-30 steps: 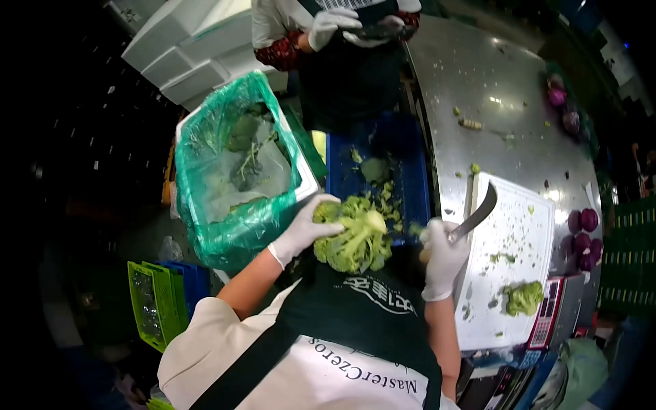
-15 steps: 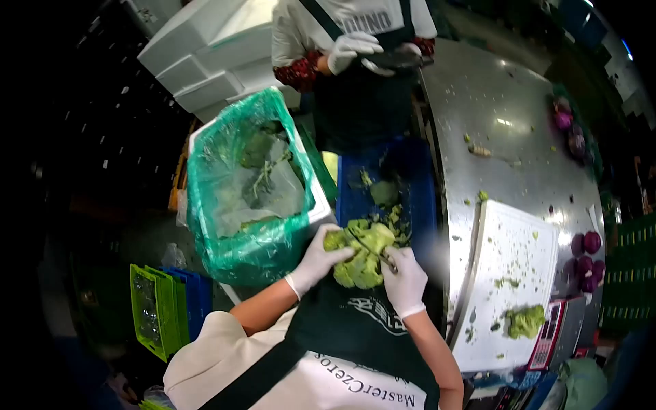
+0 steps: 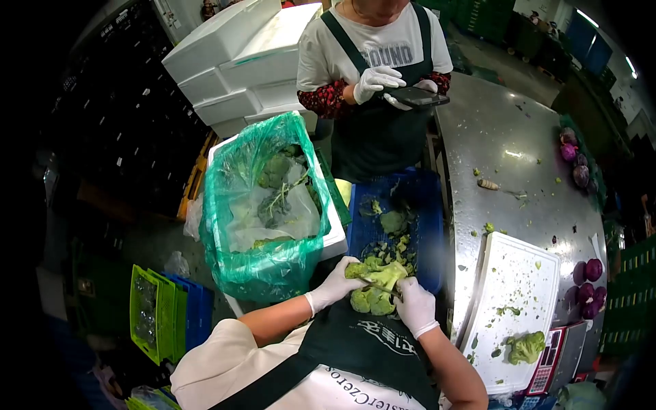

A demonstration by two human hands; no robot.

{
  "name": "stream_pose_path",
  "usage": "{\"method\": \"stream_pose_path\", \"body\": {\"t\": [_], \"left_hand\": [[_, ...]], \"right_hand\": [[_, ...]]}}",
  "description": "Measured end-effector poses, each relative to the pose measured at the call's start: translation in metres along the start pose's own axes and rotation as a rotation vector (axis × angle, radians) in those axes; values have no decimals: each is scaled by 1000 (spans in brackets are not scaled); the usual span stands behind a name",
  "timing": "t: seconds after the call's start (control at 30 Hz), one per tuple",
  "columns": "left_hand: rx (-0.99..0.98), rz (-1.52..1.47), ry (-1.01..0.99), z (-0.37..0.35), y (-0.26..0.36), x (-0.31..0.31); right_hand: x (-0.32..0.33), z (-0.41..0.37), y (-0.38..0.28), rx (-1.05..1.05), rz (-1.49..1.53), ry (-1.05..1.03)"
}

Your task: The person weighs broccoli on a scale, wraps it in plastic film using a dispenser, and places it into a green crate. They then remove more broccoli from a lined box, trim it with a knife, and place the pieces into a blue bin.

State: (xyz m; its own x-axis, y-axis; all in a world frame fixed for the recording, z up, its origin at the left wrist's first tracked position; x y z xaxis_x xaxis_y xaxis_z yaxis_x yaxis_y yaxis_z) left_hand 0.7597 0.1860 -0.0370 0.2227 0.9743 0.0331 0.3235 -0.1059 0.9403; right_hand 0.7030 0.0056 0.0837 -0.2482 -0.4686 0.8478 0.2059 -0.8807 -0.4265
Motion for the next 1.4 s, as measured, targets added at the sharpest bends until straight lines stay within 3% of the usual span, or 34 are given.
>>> {"method": "stream_pose_path", "body": {"t": [0.1, 0.2, 0.33, 0.43, 0.53, 0.63, 0.7, 0.73, 0.8, 0.83, 0.87, 0.9, 0.93, 1.0, 1.07, 1.13, 1.2, 1.4], "left_hand": [[56, -23, -16, 3, -14, -4], [176, -198, -106, -12, 12, -9], [90, -55, -138, -9, 22, -12], [141, -86, -134, -12, 26, -13], [104, -36, -121, -16, 36, -10], [70, 11, -105, -18, 35, -10], [-99, 143, -15, -15, 33, -3], [-184, 209, 29, -14, 36, 0], [-164, 186, 70, -8, 33, 7], [-159, 187, 77, -3, 27, 11], [-144, 190, 83, -3, 18, 13], [-77, 35, 64, -4, 15, 12], [-123, 122, 101, -7, 28, 18], [30, -154, 30, -10, 31, 13], [-36, -161, 49, -15, 57, 14], [-103, -205, 44, -12, 65, 16], [-292, -71, 85, -18, 97, 19], [-528, 107, 173, -21, 136, 14]], "right_hand": [[-1, 5, 0, -3, 37, -79], [-4, 13, 7, 0, 154, -180], [-2, 18, 16, -140, 310, -284], [-13, 13, 28, -271, 357, -349], [-22, 0, 39, -597, 521, -389], [-21, -8, 40, -770, 657, -353], [-9, -14, 27, -988, 752, -450], [-12, -22, 17, -1033, 996, -456], [-7, -34, -13, -920, 1173, -570], [10, -25, -28, -754, 1124, -636], [24, -16, -27, -662, 1102, -556], [47, -1, -24, -731, 1023, -476], [58, 19, -10, -583, 1012, -251], [79, 30, 28, -874, 934, 69], [86, 30, 89, -583, 390, 361], [68, 9, 97, -973, 683, 255], [48, 0, 89, -934, 772, 192], [34, -5, 26, -889, 965, 176]]}}
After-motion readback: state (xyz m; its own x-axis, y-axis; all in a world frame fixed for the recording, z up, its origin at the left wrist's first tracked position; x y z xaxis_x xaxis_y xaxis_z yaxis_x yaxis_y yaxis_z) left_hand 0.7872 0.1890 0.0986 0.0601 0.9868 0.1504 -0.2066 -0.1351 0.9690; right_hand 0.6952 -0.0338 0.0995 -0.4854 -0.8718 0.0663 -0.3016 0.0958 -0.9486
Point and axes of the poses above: each hand's wrist, its own z-axis towards the middle knuckle, its own x-axis out of the back of the hand, y = z × x, the point moved 9 cm from there along z, towards the middle knuckle, and after that the axes turned 10 degrees about y, right-handed, at the moved point
